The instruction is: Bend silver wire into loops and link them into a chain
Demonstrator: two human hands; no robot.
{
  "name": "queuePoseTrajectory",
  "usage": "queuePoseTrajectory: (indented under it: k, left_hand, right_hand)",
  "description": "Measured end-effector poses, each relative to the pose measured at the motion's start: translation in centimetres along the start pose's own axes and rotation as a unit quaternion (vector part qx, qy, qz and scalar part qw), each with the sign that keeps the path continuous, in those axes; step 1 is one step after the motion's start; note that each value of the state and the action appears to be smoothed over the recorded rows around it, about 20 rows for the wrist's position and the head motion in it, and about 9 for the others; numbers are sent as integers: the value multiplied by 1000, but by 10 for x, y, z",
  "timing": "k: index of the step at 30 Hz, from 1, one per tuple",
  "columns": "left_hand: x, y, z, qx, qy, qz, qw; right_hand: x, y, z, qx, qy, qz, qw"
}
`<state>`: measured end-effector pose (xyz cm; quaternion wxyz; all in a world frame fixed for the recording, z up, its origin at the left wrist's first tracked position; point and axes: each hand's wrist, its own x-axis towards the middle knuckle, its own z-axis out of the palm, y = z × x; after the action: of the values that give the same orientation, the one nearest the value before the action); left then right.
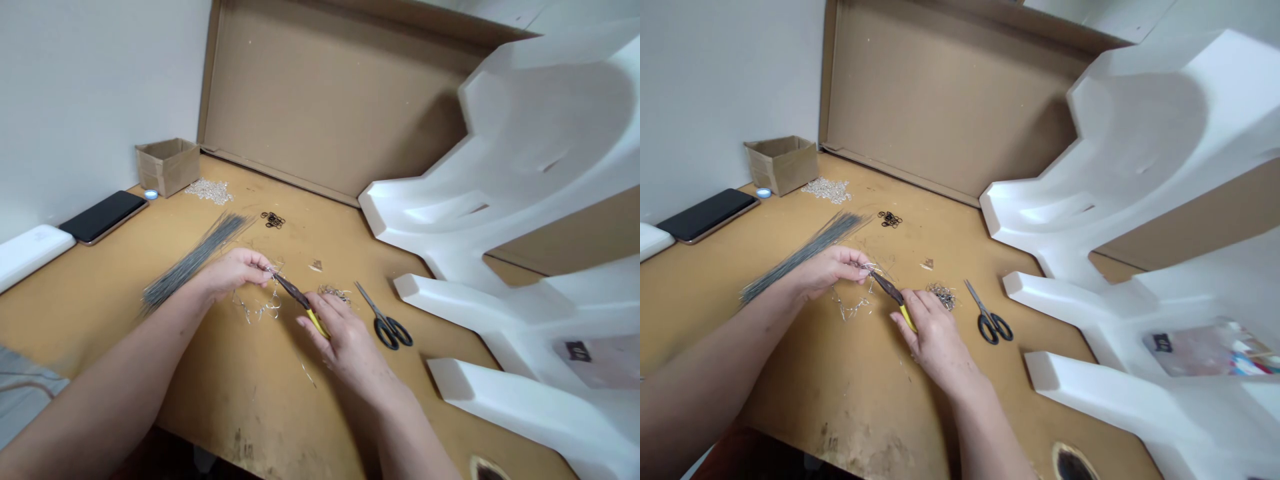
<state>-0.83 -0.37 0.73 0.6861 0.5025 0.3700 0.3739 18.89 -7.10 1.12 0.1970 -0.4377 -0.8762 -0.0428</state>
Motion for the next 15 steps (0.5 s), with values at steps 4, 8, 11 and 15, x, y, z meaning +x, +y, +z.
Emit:
queuePoseTrajectory:
  k: [4, 8, 11, 15]
  left_hand:
    - [0, 1, 1, -2, 5, -3, 1000]
    - [-1, 2, 2, -3, 8, -12, 1000]
    - [-1, 3, 2, -8, 11, -17, 1000]
    - [-1, 2, 2, -14, 10, -13, 1000]
  right_hand:
    - [0, 0, 1, 0, -3, 1, 1000]
    - [0, 1, 1, -3, -1, 3, 1000]
    - [0, 1, 1, -3, -3, 2, 1000]
    - [0, 0, 1, -2, -5, 0, 1000]
